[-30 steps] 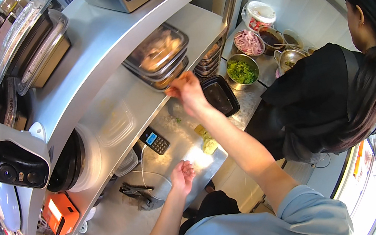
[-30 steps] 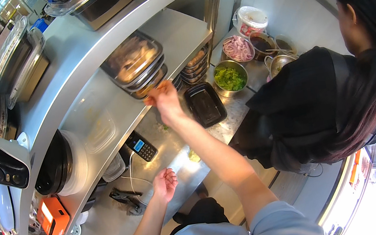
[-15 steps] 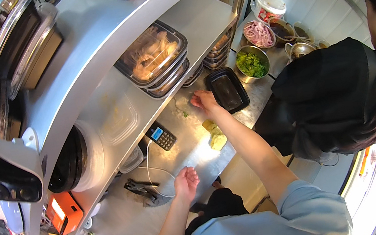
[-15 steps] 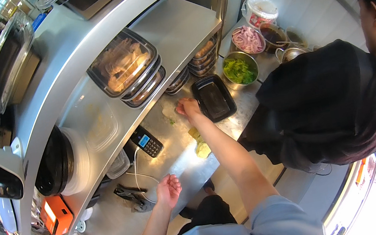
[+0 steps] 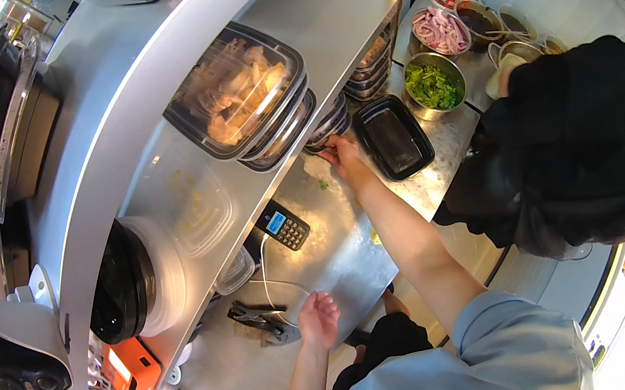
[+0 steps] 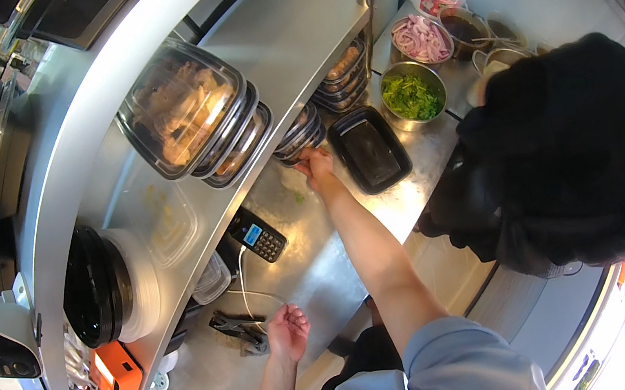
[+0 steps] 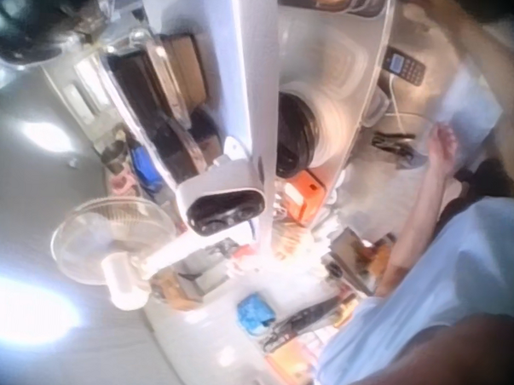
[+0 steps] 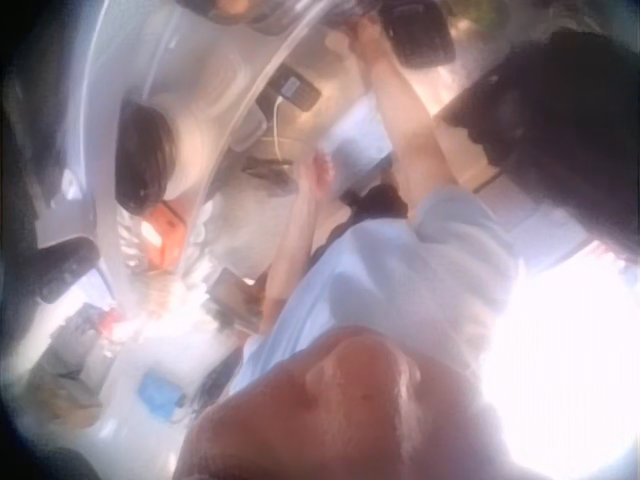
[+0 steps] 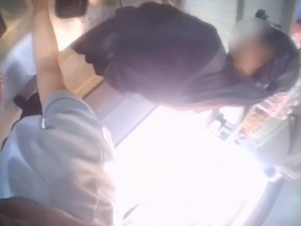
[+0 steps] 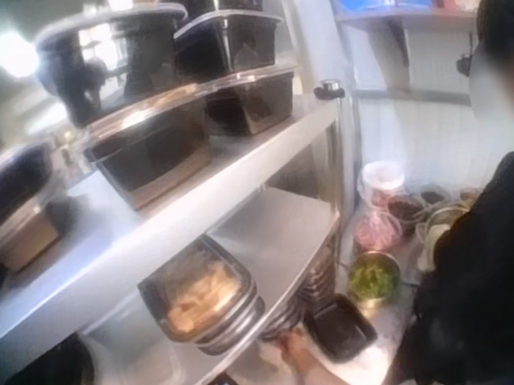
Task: The person assembles a meal by placing cooked meat and vegetables into a black container from a refrigerated display. They then move to a counter, place the container into a plastic bag, and seal it.
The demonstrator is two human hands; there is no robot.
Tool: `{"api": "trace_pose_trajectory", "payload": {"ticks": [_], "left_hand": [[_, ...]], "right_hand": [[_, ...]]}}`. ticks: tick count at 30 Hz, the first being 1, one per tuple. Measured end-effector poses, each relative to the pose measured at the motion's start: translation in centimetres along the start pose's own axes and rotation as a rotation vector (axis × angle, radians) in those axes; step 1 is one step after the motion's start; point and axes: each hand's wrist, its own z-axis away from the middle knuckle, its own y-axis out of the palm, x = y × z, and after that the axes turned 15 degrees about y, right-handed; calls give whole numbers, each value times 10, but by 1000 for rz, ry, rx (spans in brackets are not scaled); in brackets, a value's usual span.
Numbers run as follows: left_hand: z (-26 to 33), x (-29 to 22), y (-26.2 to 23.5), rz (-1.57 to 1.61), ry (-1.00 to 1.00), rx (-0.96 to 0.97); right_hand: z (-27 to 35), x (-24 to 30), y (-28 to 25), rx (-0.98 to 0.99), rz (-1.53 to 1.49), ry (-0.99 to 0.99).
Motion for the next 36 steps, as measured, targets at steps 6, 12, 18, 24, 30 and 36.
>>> {"api": "trace_pose_trajectory", "payload": {"ticks": [6,12,18,24,30,36], "left_hand": [[-7,-6,18,-29,-9,29],[-8,-7,36,-5,-6,154],[-2,-8,31,30,-43,155],[8,-7,17,44,-64,152],[17,-5,16,86,-51,187],[22,-4,9,125,-36,170]], "right_hand": [[27,-3,-31,119,-26,11],[101,-24,-89,8,124,22],[232,-12,-137,-121,184,13],[342,49,-153,-133,207,-60],[395,126,-78,-18,211,-153],[304,197,-30,149,269,-199]]}}
